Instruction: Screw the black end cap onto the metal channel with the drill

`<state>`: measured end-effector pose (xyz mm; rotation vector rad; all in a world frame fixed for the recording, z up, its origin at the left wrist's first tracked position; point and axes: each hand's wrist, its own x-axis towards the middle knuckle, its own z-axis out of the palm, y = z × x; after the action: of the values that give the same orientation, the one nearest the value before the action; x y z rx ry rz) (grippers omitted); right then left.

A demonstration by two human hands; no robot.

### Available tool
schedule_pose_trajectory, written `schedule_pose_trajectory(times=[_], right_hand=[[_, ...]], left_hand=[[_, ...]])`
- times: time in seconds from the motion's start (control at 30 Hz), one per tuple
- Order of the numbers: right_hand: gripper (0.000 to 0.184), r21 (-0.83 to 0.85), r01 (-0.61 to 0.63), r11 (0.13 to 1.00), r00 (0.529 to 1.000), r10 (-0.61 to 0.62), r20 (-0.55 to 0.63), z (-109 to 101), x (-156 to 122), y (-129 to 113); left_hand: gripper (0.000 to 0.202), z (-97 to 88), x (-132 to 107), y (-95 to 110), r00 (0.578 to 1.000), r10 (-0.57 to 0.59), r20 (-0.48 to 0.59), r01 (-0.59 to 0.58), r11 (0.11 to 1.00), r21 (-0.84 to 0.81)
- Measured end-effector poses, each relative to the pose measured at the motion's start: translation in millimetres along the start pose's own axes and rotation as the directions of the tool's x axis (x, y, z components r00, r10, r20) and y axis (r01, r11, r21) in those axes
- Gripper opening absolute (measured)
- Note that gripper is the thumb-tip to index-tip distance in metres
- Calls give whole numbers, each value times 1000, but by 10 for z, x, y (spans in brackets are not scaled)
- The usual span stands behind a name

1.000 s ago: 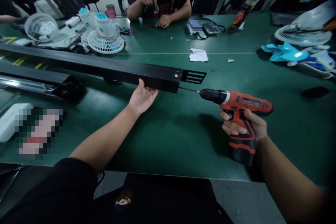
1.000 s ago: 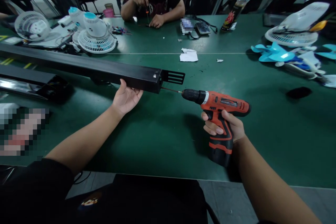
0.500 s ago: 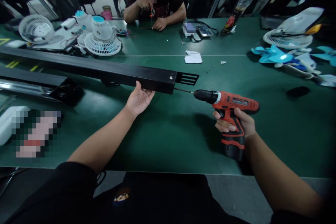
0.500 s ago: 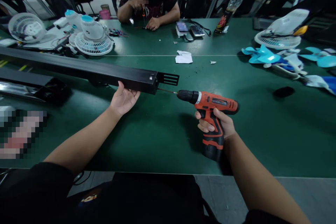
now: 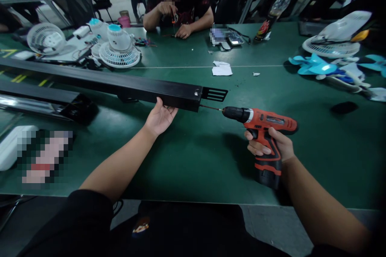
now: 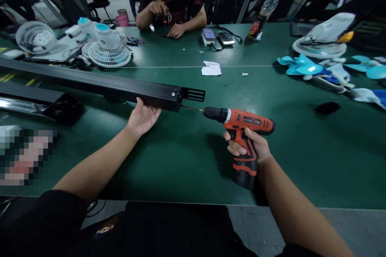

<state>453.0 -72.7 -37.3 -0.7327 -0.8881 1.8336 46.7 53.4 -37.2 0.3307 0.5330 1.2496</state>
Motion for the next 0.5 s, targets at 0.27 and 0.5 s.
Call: schedule_pose_trajectory(times=[0.27,0.5], right_hand=[[34,-10,14,1000,1000,-14,-13,-3,-10,0],[36,-29,11,1000,1000,-11,-1,-26,-13,2]], left_hand=[[38,54,-41,-9,1000,6,-30,-6,1000,9],[39,85,-62,-34,999,12,-40,-11,1000,19]])
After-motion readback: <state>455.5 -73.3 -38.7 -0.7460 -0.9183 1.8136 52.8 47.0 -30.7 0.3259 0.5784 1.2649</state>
